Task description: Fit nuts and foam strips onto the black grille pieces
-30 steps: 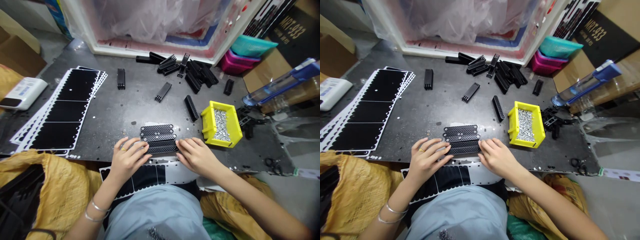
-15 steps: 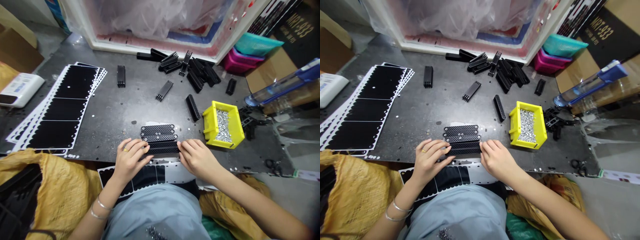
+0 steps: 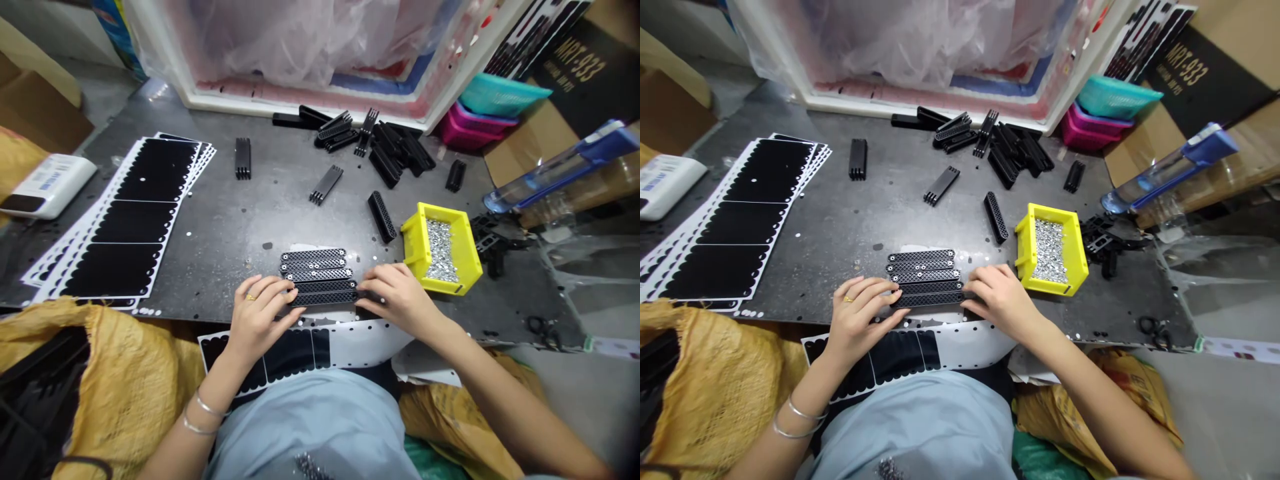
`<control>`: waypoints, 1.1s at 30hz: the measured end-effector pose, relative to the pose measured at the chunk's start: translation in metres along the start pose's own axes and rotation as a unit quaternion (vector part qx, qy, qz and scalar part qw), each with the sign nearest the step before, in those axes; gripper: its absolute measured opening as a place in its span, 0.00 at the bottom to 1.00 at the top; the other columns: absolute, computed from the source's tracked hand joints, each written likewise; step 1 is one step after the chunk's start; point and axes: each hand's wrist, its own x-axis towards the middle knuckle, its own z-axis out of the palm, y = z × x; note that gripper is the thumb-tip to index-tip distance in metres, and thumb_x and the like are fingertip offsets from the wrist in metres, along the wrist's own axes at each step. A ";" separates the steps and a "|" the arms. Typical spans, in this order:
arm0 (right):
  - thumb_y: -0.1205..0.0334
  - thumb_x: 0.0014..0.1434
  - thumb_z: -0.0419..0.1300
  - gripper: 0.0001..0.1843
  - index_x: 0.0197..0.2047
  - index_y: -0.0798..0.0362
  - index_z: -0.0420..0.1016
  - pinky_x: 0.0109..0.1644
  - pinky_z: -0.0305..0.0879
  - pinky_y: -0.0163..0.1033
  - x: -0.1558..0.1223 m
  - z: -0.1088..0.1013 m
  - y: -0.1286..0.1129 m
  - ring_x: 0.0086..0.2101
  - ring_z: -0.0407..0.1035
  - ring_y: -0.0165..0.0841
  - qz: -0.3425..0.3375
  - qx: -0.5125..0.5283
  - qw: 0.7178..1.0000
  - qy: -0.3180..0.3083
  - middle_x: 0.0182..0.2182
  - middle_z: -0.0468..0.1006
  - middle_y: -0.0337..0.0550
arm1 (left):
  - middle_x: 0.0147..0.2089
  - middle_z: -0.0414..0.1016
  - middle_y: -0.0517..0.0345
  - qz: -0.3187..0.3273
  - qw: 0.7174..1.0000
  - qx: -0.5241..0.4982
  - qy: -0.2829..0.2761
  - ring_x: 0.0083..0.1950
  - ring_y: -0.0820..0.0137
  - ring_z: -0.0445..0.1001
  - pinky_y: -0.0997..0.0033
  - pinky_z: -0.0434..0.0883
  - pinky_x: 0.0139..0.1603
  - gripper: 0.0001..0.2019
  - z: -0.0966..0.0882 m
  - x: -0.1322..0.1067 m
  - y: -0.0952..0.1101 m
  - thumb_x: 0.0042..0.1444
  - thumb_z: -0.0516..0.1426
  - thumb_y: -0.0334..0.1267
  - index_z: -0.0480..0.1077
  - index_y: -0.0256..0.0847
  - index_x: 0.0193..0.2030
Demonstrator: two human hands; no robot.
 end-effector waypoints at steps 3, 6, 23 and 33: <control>0.55 0.65 0.66 0.17 0.54 0.51 0.72 0.52 0.68 0.46 0.004 0.000 -0.004 0.54 0.72 0.42 0.077 0.116 0.990 -0.017 0.54 0.76 0.51 | 0.58 0.78 0.46 -0.038 0.999 -0.006 -0.028 0.65 0.54 0.72 0.50 0.61 0.70 0.25 0.004 0.003 0.003 0.61 0.66 0.42 0.67 0.43 0.64; 0.59 0.68 0.63 0.14 0.55 0.51 0.71 0.56 0.67 0.47 0.026 0.009 -0.019 0.55 0.70 0.42 0.102 0.146 0.983 0.051 0.56 0.74 0.53 | 0.73 0.58 0.29 -0.080 0.993 -0.014 -0.082 0.77 0.40 0.52 0.39 0.57 0.73 0.54 0.013 0.015 0.001 0.54 0.69 0.54 0.46 0.36 0.78; 0.64 0.70 0.60 0.07 0.46 0.49 0.81 0.47 0.63 0.43 0.037 0.021 -0.010 0.43 0.71 0.36 0.108 0.076 0.990 0.045 0.41 0.81 0.43 | 0.48 0.84 0.60 -0.005 0.999 -0.003 -0.036 0.56 0.61 0.78 0.46 0.50 0.74 0.10 0.012 0.044 0.005 0.67 0.59 0.33 0.77 0.48 0.52; 0.68 0.70 0.58 0.12 0.53 0.54 0.78 0.40 0.59 0.44 -0.006 0.016 -0.038 0.38 0.71 0.37 0.041 -0.054 0.993 0.102 0.39 0.82 0.48 | 0.43 0.85 0.63 0.010 0.999 0.034 -0.025 0.52 0.64 0.80 0.50 0.52 0.74 0.05 -0.012 0.027 0.011 0.67 0.60 0.32 0.77 0.46 0.43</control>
